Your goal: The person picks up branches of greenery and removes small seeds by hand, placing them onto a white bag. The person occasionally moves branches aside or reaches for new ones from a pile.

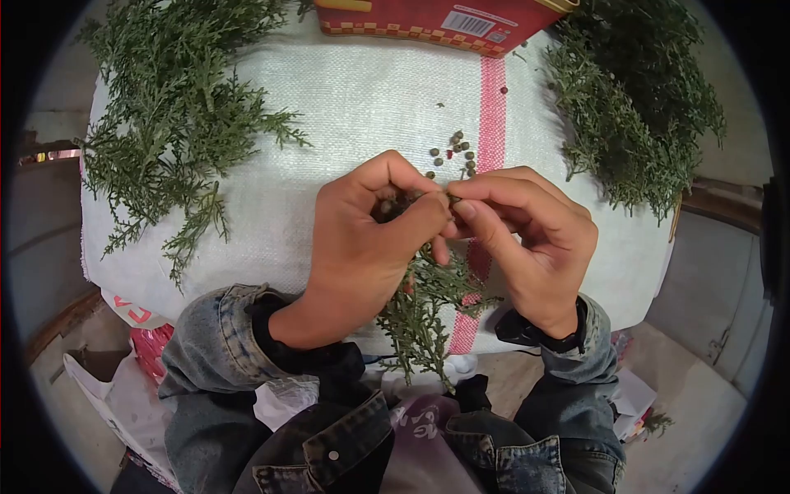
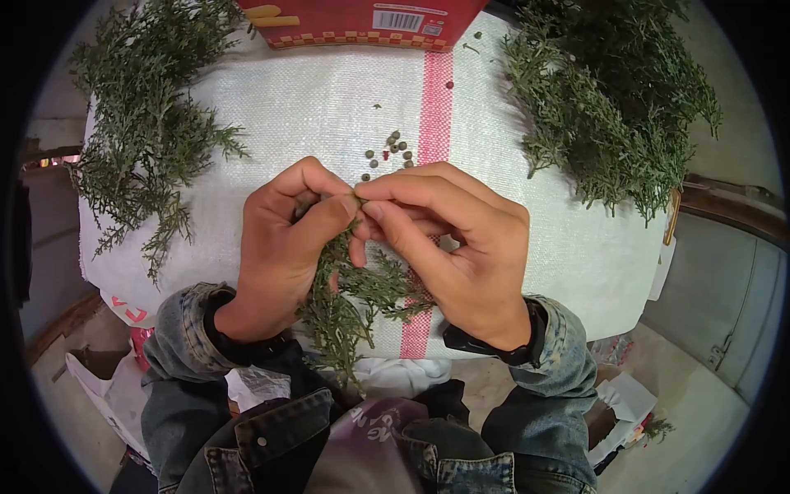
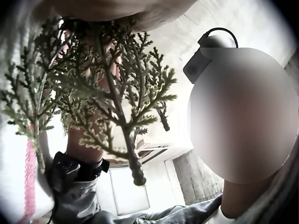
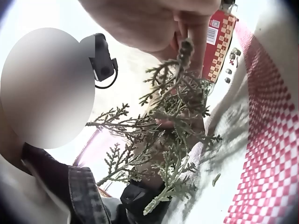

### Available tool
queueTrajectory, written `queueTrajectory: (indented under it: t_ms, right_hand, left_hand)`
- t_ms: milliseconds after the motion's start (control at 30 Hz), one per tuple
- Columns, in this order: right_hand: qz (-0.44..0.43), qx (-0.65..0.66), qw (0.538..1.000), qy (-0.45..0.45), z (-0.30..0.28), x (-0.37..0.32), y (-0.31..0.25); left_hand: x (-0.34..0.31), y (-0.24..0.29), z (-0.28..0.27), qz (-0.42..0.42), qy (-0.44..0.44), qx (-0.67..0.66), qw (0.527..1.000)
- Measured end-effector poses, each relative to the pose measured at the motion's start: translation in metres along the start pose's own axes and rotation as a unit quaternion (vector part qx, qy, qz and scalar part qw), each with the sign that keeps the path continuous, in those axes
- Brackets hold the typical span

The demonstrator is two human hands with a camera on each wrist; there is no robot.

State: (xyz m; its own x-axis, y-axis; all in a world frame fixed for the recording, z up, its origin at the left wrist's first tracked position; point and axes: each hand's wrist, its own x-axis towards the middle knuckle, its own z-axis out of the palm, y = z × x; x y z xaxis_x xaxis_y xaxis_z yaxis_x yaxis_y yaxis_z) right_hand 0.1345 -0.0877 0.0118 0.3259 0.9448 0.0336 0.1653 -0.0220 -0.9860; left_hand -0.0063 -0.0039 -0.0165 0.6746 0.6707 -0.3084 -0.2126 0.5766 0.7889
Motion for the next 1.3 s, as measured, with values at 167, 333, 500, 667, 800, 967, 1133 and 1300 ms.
queueTrajectory:
  t_ms: [167, 333, 500, 667, 800, 967, 1133, 1300]
  right_hand:
    - [-0.005, 0.006, 1.000, 0.005, 0.001, -0.001, 0.003]
    - [-0.015, 0.001, 1.000, 0.004, 0.001, -0.001, 0.003]
    - [0.024, 0.085, 0.996, 0.011, -0.001, -0.002, 0.006]
    - [0.037, 0.137, 0.990, -0.003, -0.001, -0.003, 0.008]
    - [0.049, 0.152, 0.987, -0.005, -0.001, -0.003, 0.008]
    - [0.047, 0.143, 0.989, -0.002, -0.001, -0.004, 0.009]
    - [0.063, 0.161, 0.985, -0.005, -0.001, -0.004, 0.010]
    - [0.062, 0.143, 0.988, 0.006, 0.000, -0.003, 0.011]
  left_hand:
    - [0.000, 0.002, -0.003, -0.007, -0.003, 0.020, 1.000]
    - [0.003, 0.005, -0.003, -0.012, -0.020, 0.035, 0.999]
    - [0.004, 0.019, 0.002, -0.090, -0.024, 0.009, 0.996]
    - [0.003, 0.022, 0.001, -0.115, -0.029, 0.029, 0.993]
    - [0.002, 0.020, 0.002, -0.120, -0.015, 0.038, 0.992]
    - [0.003, 0.021, 0.002, -0.130, -0.016, 0.020, 0.991]
    - [0.003, 0.018, 0.000, -0.125, -0.015, 0.012, 0.992]
    - [0.005, 0.017, 0.000, -0.112, -0.018, 0.000, 0.994]
